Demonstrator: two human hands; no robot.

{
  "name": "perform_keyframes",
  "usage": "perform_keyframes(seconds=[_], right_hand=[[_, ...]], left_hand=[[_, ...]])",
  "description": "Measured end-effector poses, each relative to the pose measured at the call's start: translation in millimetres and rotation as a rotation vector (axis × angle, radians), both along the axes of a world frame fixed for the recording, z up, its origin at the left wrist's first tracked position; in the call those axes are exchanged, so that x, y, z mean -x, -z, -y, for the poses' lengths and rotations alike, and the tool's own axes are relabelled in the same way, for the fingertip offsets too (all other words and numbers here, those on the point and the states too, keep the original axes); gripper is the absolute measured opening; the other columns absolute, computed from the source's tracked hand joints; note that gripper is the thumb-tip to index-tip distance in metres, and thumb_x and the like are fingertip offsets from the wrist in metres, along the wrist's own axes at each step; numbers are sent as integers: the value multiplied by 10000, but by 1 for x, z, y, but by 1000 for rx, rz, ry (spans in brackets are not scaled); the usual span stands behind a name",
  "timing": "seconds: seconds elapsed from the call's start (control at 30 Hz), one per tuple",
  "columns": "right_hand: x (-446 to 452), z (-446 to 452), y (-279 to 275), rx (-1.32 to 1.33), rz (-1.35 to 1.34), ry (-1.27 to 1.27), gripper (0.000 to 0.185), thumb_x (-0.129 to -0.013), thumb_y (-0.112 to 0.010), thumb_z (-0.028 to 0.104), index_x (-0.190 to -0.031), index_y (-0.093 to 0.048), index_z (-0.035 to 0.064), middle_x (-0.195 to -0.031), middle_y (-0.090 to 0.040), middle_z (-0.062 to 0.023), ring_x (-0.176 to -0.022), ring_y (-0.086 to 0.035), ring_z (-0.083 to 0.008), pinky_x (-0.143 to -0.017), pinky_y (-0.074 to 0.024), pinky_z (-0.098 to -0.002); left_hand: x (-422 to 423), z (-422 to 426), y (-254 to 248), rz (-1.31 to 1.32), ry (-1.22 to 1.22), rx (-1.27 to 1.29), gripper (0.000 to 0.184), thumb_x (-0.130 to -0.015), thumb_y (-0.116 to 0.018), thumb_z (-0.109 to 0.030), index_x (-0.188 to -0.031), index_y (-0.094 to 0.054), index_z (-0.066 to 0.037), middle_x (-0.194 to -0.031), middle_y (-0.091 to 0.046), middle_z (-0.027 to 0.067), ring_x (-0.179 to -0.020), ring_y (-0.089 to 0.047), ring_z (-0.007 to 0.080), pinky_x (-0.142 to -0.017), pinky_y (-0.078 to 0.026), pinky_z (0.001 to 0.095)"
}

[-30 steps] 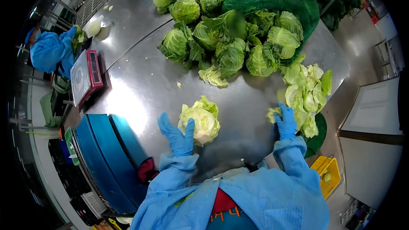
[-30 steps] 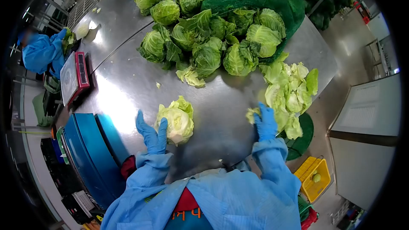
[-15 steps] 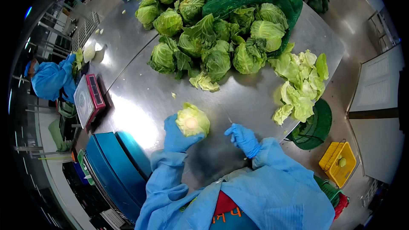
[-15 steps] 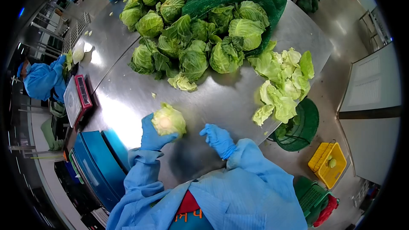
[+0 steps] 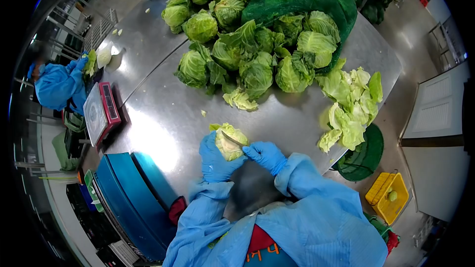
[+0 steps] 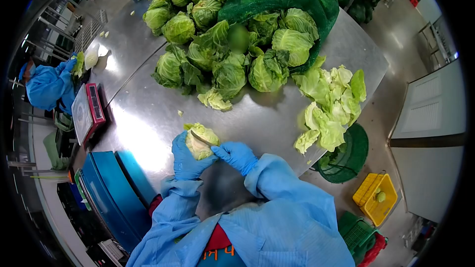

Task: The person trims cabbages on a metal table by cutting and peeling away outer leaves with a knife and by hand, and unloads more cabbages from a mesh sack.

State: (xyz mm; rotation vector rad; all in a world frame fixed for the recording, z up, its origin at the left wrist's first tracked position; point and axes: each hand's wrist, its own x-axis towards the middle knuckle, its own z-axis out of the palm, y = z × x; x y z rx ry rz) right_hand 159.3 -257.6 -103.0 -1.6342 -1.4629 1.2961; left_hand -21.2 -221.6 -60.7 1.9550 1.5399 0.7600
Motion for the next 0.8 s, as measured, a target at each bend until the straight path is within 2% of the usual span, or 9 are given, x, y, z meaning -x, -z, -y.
perform_keyframes(seconds=[0.07,0.27,0.37,0.47,0.57,0.67,0.77,0.8], right_hand=[[-9,-9,5,30,10,-67,543,-898,-514,606,-777,-675,102,-764,-660,-128,-735,-619,-352,-694,-493,-427],[-3,-27,-19,95,212,-99,652,-914,-391,665,-814,-702,101,-772,-665,-166,-749,-627,-379,-724,-486,-469],[-2,-34,-24,188,153,-104,690,-920,-348,676,-831,-706,93,-790,-668,-185,-760,-627,-400,-731,-483,-483],[-3,-40,-30,135,214,-105,718,-924,-324,679,-850,-710,78,-811,-671,-198,-776,-626,-412,-734,-486,-482],[-4,-41,-15,-7,369,-146,713,-933,-310,670,-848,-696,76,-779,-665,-196,-763,-630,-408,-722,-488,-486],[-4,-42,-23,70,270,-150,643,-944,-344,634,-809,-660,90,-720,-647,-180,-717,-633,-383,-663,-490,-485],[6,-37,-20,-142,497,-26,575,-943,-401,604,-769,-622,102,-668,-624,-167,-686,-634,-361,-614,-495,-465],[6,-36,-16,-163,477,-4,558,-937,-425,599,-779,-619,101,-677,-627,-165,-684,-634,-360,-606,-496,-461]], left_hand=[[-2,2,6,-66,-10,-99,1064,-487,-921,-400,-1321,-394,-3,-1248,-461,216,-1132,-476,392,-967,-418,478],[-11,4,12,-133,-111,-79,1091,-490,-896,-403,-1352,-375,16,-1282,-445,239,-1164,-443,405,-1002,-373,486],[-13,2,17,-211,-102,-110,1103,-505,-882,-407,-1376,-356,19,-1291,-437,245,-1164,-435,415,-1006,-361,490],[-17,-2,9,-225,-120,-20,1093,-515,-872,-409,-1378,-355,18,-1294,-432,250,-1170,-423,421,-1007,-353,501],[-20,-1,3,-262,-132,21,1134,-493,-902,-370,-1391,-327,16,-1293,-416,224,-1174,-415,391,-1009,-363,474],[-20,4,13,-234,-151,-76,1134,-493,-903,-369,-1392,-328,14,-1290,-418,222,-1177,-413,389,-1009,-363,472],[-21,6,11,-182,-184,-67,1075,-524,-866,-420,-1373,-360,3,-1282,-432,253,-1174,-413,423,-1002,-354,510],[-23,5,9,-174,-187,-72,1071,-526,-864,-420,-1370,-361,5,-1276,-435,252,-1169,-416,424,-1000,-355,514]])
